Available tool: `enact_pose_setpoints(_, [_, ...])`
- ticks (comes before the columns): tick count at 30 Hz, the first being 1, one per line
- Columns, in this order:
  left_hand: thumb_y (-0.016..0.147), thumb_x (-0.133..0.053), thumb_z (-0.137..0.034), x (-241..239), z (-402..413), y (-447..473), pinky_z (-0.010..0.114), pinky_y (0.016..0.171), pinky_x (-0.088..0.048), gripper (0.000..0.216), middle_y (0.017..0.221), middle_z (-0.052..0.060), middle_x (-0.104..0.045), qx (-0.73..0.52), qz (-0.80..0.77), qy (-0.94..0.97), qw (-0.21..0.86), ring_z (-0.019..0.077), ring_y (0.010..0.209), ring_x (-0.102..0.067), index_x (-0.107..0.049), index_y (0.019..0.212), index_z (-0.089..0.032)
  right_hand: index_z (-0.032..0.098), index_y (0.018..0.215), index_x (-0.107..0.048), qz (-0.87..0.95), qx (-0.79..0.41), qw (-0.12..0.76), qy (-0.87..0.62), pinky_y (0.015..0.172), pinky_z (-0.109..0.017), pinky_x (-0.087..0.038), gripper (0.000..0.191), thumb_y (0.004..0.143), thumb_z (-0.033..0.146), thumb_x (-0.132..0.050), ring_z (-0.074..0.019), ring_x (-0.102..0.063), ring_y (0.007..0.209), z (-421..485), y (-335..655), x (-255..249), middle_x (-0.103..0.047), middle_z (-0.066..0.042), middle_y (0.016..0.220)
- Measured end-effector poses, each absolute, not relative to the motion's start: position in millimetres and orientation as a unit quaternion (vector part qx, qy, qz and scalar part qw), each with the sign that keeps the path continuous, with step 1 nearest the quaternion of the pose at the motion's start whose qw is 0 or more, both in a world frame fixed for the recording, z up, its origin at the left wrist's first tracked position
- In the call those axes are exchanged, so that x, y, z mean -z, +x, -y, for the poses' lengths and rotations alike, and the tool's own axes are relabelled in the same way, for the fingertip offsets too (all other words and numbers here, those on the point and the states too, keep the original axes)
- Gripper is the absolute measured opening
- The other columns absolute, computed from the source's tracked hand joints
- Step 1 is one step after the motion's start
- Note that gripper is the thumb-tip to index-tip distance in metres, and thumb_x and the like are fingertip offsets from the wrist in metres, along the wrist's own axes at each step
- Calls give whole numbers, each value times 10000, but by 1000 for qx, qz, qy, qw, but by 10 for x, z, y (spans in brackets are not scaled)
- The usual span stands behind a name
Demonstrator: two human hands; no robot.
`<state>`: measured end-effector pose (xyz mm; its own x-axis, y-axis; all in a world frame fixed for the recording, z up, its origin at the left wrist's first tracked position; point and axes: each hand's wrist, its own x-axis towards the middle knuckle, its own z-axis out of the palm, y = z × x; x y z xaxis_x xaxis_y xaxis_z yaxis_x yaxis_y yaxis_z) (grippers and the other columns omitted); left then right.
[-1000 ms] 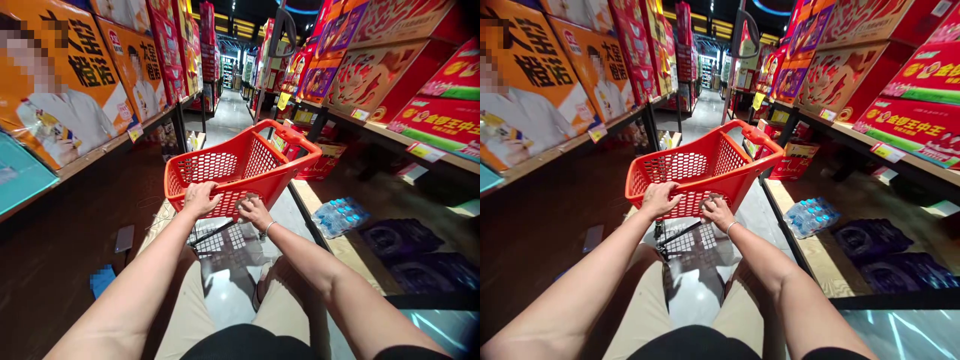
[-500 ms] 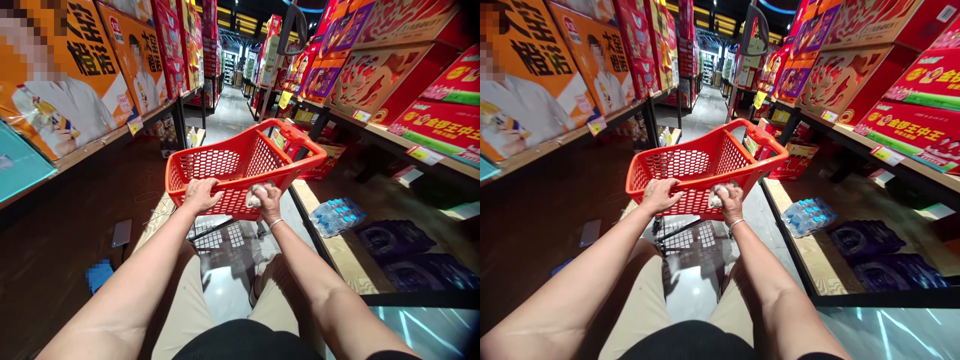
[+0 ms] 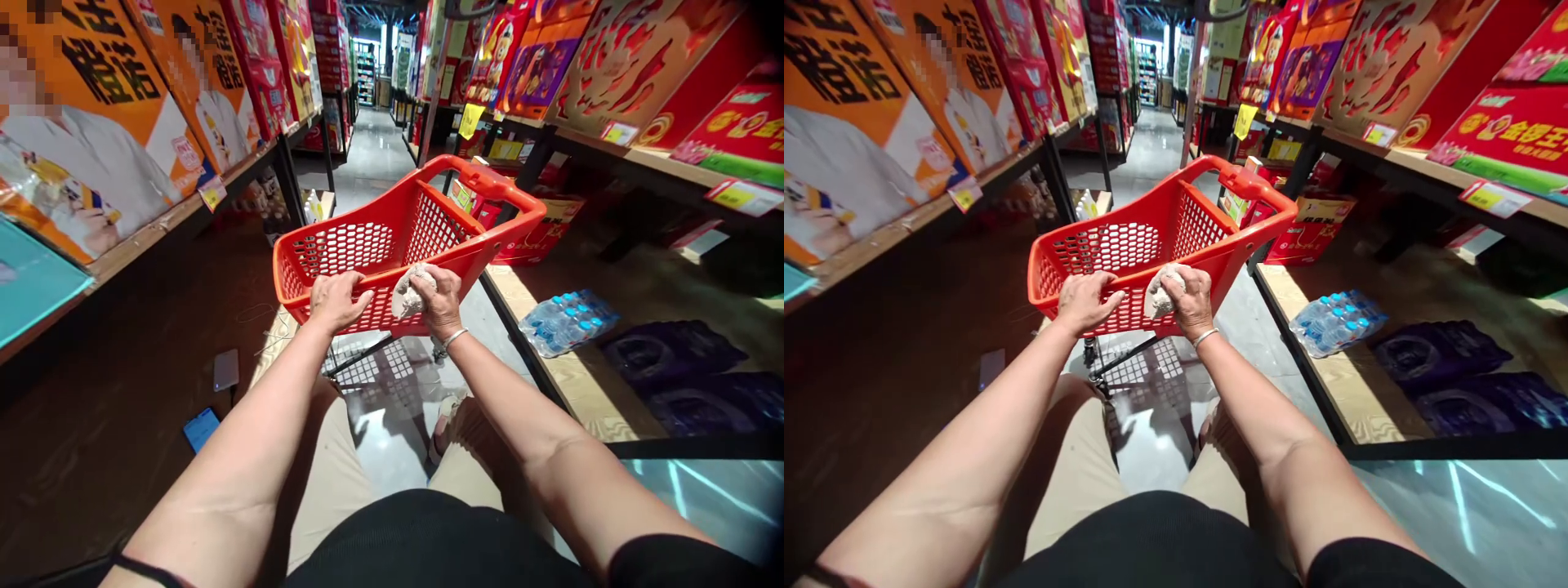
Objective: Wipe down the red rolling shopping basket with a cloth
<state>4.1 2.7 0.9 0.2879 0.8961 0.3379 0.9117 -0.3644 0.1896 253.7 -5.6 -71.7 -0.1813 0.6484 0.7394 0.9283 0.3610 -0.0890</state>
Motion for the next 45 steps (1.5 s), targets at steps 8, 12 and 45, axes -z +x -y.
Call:
enact_pose_setpoints(8, [943, -511, -507, -40, -48, 6, 415, 976, -387, 342, 1106, 55, -744, 178, 560, -808, 30, 269, 1092, -659, -627, 1132, -247, 340, 1080, -741, 857, 114, 182, -468, 955, -385, -423, 212, 1007, 284, -551, -227, -422, 1138, 146, 2559, 1235, -640, -31, 1230])
enact_pose_setpoints(12, [954, -489, -526, -52, -48, 1, 405, 982, -395, 352, 1108, 56, -748, 170, 564, -808, 29, 258, 1101, -662, -612, 1142, -255, 339, 1075, -755, 833, 150, 221, -485, 957, -392, -415, 207, 1000, 312, -564, -245, -417, 1162, 118, 2831, 906, -632, -29, 1298])
enact_pose_setpoints(45, [991, -379, -572, -184, -44, 70, 359, 812, -442, 408, 1060, 46, -777, 133, 612, -780, 6, 275, 1017, -702, -663, 1065, -289, 269, 1150, -660, 792, 213, 189, -540, 821, -409, -407, 287, 1054, 271, -390, -273, -530, 1037, 150, 2090, -347, -666, -59, 1148])
